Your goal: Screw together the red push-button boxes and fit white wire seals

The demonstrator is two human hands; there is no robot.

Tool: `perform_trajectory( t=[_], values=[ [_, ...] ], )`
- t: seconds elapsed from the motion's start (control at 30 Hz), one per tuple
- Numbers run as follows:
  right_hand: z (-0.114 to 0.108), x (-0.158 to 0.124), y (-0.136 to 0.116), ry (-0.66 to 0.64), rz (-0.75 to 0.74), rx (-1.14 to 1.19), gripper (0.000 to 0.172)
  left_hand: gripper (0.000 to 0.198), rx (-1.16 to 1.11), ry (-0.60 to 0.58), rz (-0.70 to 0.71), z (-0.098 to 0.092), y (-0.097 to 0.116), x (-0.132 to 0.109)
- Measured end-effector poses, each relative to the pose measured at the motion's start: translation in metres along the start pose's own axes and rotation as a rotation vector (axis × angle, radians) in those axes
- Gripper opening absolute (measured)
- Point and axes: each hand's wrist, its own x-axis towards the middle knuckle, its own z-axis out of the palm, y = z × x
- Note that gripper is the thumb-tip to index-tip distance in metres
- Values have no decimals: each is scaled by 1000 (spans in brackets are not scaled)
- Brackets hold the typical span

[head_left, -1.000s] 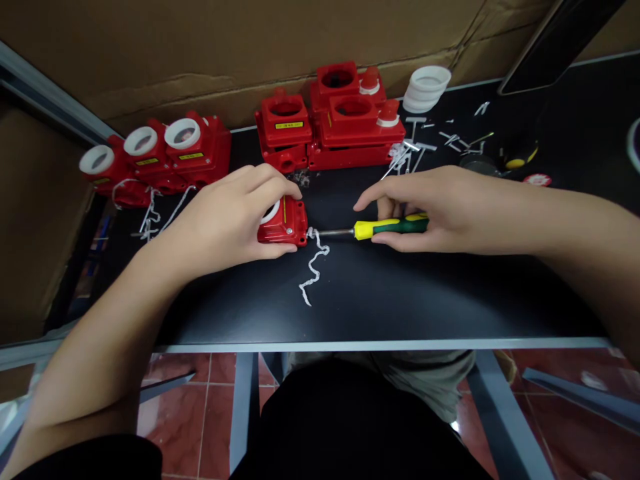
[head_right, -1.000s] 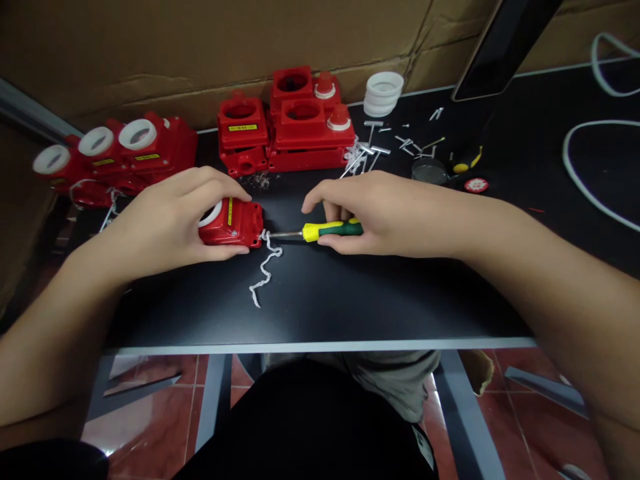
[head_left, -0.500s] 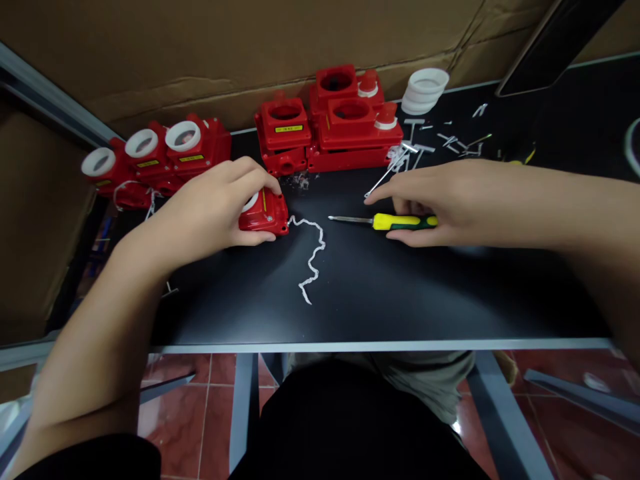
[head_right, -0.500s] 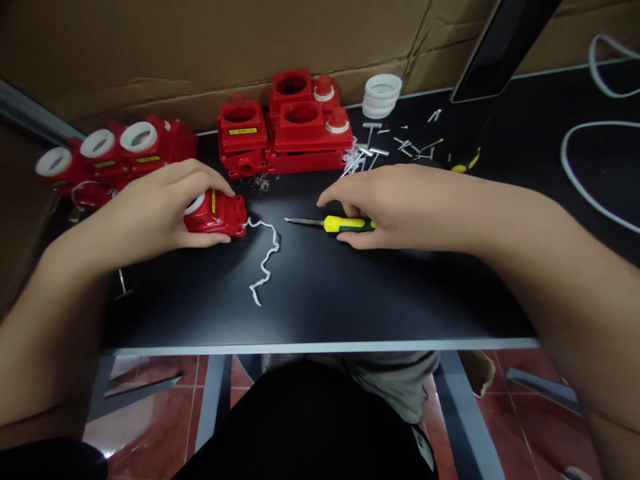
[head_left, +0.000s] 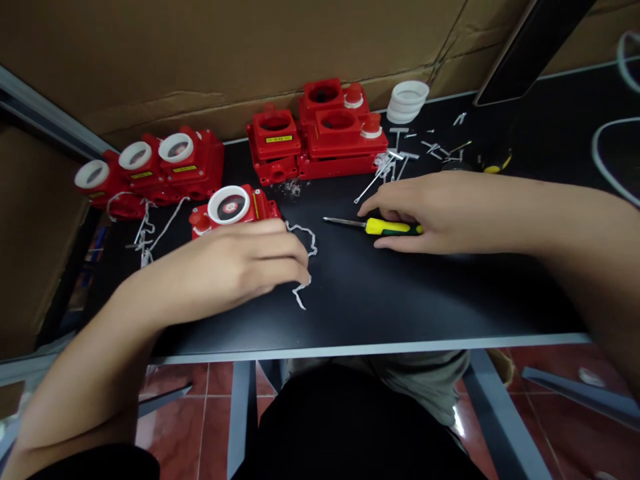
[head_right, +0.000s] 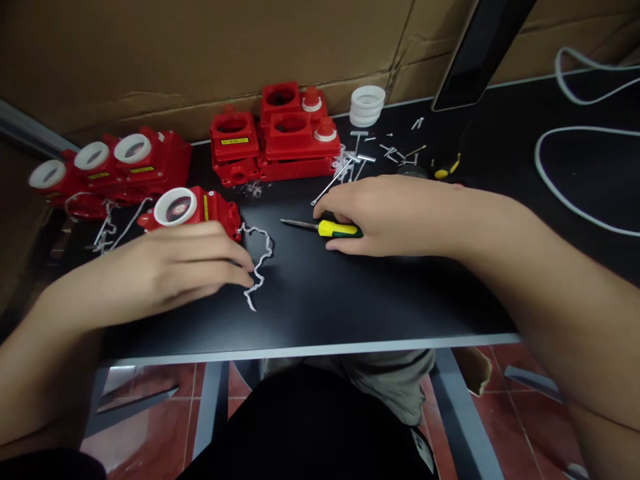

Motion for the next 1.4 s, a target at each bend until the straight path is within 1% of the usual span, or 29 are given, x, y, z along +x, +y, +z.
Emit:
perform_trajectory(
  t=[0.03,0.07,0.1,0.17,0.23,0.27,0.33,0.4,0.5,0.53,0.63,0.7,0.77,0.87,0.97,1.07,1.17,1.3,1.4],
  values=[
    [-4,0,-1,-11,10,5,51,36,-30,-34,7,2,4,1],
    [-9,-1,-2,-10,18,11,54,33,-54,-42,12,4,8,2],
    [-15,-2,-4,16,23,9,54,28,-82,-50,8,6,9,3],
    [-30,-6,-5,150,48,-46,51,24,-111,-77,-12,10,9,2],
    [-45,-12,-4,312,106,-144,56,25,-136,-93,-29,14,7,2],
    [-49,-14,-1,373,138,-192,58,26,-146,-90,-35,16,5,2],
    [-52,-14,7,420,169,-248,52,25,-156,-62,-48,19,2,2],
    [-45,-10,16,413,127,-248,45,24,-153,-13,-62,23,1,4],
    [-22,2,26,360,8,-169,44,23,-209,70,-86,30,1,8],
    [-13,6,27,335,-23,-136,42,22,-250,94,-97,33,1,9],
    [7,16,27,257,-53,-86,40,16,-394,147,-167,39,3,13],
    [12,19,25,231,-46,-85,42,12,-474,179,-234,42,3,14],
    [12,19,25,218,-27,-81,43,11,-540,203,-289,44,3,16],
    [9,19,25,208,-28,-64,41,16,-633,237,-347,47,2,18],
    [7,18,25,193,-43,-72,39,24,-734,279,-396,49,2,21],
    [7,18,22,185,-25,-94,37,32,-811,318,-433,49,4,24],
    [5,18,18,182,9,-104,32,28,-863,326,-468,47,8,24],
    [-5,14,6,244,84,-112,28,22,-910,350,-521,44,11,22],
    [-15,7,-15,345,175,-120,28,20,-932,370,-527,41,14,22]
  ],
)
